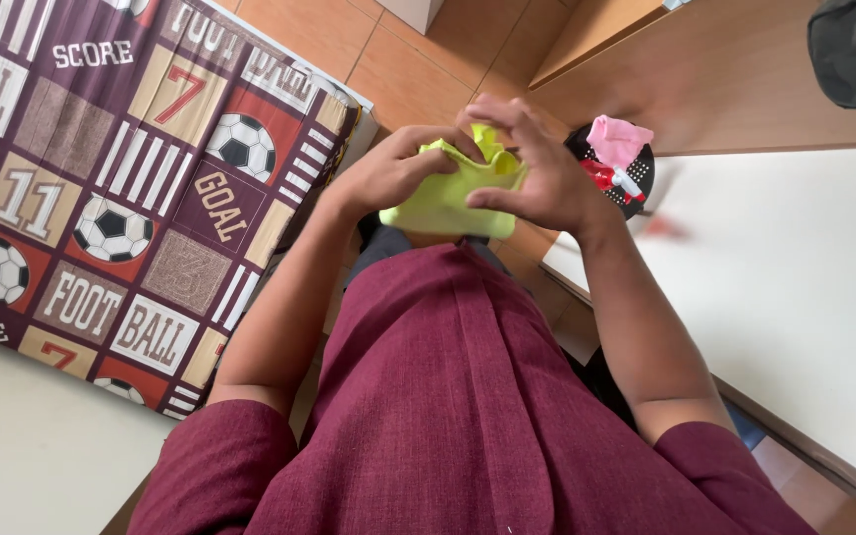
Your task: Dusting a mattress and a door in a bedroom using a feather duster.
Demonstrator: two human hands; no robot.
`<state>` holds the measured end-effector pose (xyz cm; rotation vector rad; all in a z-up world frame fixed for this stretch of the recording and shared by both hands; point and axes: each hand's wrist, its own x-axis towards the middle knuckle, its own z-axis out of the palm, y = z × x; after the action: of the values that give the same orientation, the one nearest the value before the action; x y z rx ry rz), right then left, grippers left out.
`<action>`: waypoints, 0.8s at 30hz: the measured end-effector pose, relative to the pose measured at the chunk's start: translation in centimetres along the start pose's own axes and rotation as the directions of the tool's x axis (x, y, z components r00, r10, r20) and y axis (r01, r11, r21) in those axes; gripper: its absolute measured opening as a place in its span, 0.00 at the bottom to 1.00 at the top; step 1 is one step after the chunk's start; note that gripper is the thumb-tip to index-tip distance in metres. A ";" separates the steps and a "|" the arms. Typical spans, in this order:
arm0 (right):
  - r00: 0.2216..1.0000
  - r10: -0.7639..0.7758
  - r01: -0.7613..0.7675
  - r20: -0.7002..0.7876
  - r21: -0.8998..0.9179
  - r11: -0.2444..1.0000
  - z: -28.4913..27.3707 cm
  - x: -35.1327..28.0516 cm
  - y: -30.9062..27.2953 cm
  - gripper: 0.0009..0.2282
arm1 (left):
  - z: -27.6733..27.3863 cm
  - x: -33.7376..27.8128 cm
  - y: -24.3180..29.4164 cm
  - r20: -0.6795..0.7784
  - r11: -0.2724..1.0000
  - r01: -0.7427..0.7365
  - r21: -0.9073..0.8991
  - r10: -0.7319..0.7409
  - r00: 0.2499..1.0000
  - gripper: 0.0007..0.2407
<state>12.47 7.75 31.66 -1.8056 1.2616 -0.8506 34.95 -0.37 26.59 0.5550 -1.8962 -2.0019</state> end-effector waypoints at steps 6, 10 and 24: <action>0.971 0.186 -0.128 0.152 -0.330 0.935 0.5 -1.4 4.8 0.24 | -3.0 0.7 4.6 -0.081 0.931 0.060 0.360 -0.033 0.996 0.17; 0.915 0.345 -0.352 0.208 -0.007 0.936 -0.8 -2.0 4.1 0.18 | -4.2 1.0 0.1 -0.021 0.950 -0.135 -0.282 0.135 0.991 0.21; 0.723 0.690 -0.390 -0.028 0.808 0.442 4.0 -8.3 13.5 0.22 | 4.0 0.8 -13.9 -0.087 0.185 -0.009 -0.983 -0.418 0.904 0.27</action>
<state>7.42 13.51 17.23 -0.4759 1.3062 -1.1125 32.64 3.57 12.81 0.6889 -0.0176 -2.5179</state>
